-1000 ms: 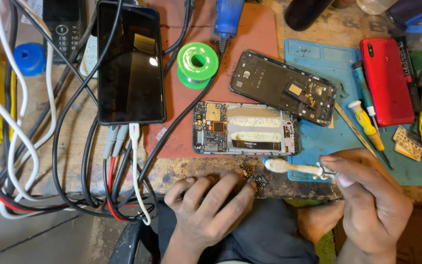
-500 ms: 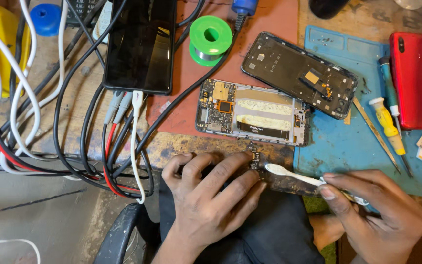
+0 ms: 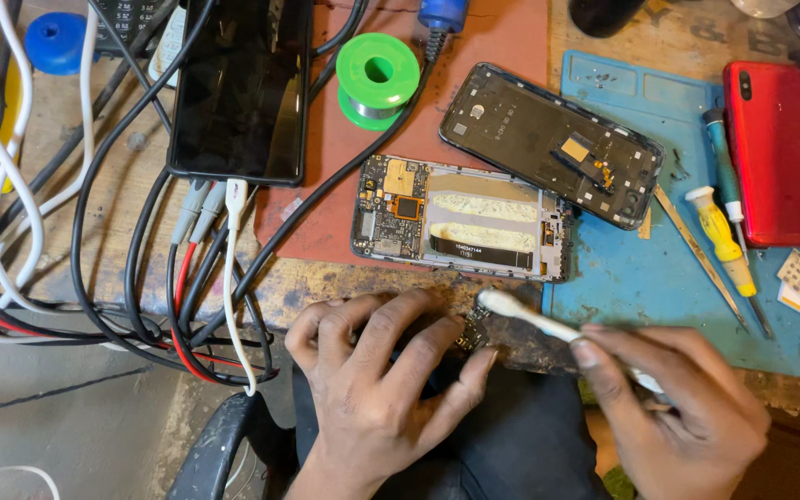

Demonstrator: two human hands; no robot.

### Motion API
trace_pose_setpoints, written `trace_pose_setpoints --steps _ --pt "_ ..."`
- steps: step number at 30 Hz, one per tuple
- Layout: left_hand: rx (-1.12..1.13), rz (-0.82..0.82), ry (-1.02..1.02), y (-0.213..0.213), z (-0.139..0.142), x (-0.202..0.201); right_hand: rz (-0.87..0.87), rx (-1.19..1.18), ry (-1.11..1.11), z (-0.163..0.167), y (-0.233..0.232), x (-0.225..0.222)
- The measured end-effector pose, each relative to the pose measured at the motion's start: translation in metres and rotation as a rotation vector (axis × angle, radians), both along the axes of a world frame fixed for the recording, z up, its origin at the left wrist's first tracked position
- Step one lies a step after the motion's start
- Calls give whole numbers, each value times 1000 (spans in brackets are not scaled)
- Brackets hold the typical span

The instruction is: The person opens a black smartphone, removes the back cover, and detaches a small circuit board from the main assembly. They then use a toothbrush to clean the detached board and inspect it with a metal tool.

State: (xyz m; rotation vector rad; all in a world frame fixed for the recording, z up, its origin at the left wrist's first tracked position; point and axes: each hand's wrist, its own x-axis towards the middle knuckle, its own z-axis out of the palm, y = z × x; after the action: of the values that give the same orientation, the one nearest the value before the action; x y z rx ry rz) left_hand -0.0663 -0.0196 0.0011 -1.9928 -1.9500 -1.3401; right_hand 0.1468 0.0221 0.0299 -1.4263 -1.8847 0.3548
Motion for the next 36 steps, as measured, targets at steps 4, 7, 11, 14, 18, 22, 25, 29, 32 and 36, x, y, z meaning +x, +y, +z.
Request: trace_pose_setpoints --steps 4,7,11,14,18,22,25,29,32,36 --pt "22 -11 12 0 -1 -4 -101 -106 16 7 -3 -7" --pt "8 -20 -3 0 -2 -6 -96 -115 -18 5 -6 -11" --pt "12 -28 -6 0 -4 -8 -118 -88 -6 -2 -12 -17" --pt "10 -40 -11 -1 -5 -10 -127 -63 19 -3 -16 -17" --pt "20 -32 -17 0 -6 -12 -65 -92 -106 -5 -20 -9" --pt "28 -34 -16 1 -6 -10 -113 -23 -105 -12 -22 -2" --pt "31 -37 -13 0 -6 -11 -75 -83 -40 -14 -21 -2" --pt "38 -36 -8 2 -6 -9 -152 -107 -60 -8 -18 -9" --pt "63 -42 9 4 -6 -9 -198 -121 -24 -1 -16 -17" --pt "65 -41 13 3 -5 -8 -211 -71 -83 4 -19 -20"
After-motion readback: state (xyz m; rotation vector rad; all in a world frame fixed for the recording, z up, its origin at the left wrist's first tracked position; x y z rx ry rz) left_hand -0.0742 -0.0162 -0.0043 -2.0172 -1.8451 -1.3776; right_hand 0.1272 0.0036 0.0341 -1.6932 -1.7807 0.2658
